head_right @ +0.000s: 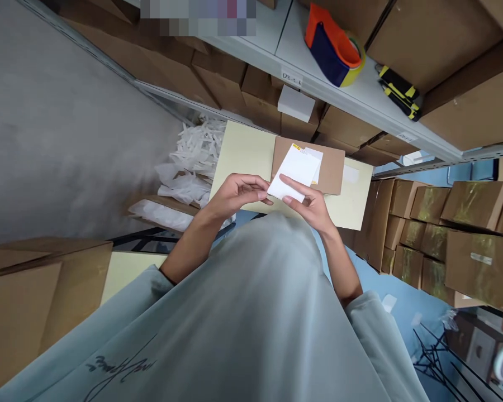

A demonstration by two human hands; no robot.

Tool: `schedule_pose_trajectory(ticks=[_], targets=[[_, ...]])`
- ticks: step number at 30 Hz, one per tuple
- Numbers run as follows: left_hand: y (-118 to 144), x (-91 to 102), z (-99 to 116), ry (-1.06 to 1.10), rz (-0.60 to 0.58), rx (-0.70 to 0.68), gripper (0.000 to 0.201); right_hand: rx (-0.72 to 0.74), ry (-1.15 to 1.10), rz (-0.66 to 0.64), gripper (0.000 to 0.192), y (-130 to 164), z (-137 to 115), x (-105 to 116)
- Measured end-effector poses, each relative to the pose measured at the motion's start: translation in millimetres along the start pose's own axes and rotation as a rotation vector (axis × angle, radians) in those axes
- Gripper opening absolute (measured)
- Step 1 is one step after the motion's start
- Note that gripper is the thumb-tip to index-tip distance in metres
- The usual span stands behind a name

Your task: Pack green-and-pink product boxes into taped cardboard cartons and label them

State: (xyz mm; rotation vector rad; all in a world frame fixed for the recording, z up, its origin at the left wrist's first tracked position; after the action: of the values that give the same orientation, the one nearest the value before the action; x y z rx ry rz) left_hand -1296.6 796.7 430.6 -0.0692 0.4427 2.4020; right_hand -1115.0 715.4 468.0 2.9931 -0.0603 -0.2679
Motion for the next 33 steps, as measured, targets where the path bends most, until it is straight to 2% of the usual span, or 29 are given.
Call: schedule_pose_trajectory(ticks=[5,10,14,17,19,21,25,33], targets=[[12.8,32.0,19.0,-0.029,-0.053,-0.088,0.035,-0.009,0.053,-0.006,0.06,-9.2,-1.2,-38.7],[18.7,58.1,22.5,-0.038,-0.105,-0.16,0.037,-0.024,0.096,0.011,0.07,-20.7,4.0,-67.9],[20.4,78.1,21.4,-0.063,-0.037,-0.209,0.032,-0.083,0.193,0.163,0.085,-27.3,11.6,-70.2],[22.6,90.3,22.0,-0.141,0.023,-0.254,0.027,-0.075,0.319,0.339,0.077,-25.9,5.2,-70.5],[24.5,95.8,23.4,-0.213,0.053,-0.292,0.022,-0.028,0.391,0.379,0.063,-25.9,-3.7,-80.4],[26.2,98.8,25.2,-0.275,0.074,-0.332,0.017,0.007,0.432,0.346,0.053,-29.0,-10.2,-96.9],[26.6,99.8,25.4,-0.342,0.078,-0.373,0.012,0.008,0.473,0.282,0.046,-40.3,-10.3,-123.0],[17.9,102.3,20.6,-0.352,0.051,-0.379,0.012,-0.039,0.585,0.297,0.042,-52.1,-5.9,-126.4]])
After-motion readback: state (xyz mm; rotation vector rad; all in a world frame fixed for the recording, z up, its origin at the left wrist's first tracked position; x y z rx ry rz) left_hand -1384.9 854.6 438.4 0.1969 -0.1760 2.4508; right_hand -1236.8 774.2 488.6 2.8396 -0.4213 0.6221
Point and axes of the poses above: each hand's wrist, its own y-axis away from the middle knuckle, its own x-axis out of the back of the hand, z = x × y, the point moved 6 cm from there along -y, towards the middle knuckle, and after that the axes turned 13 degrees about -y, right-handed, at the moved point
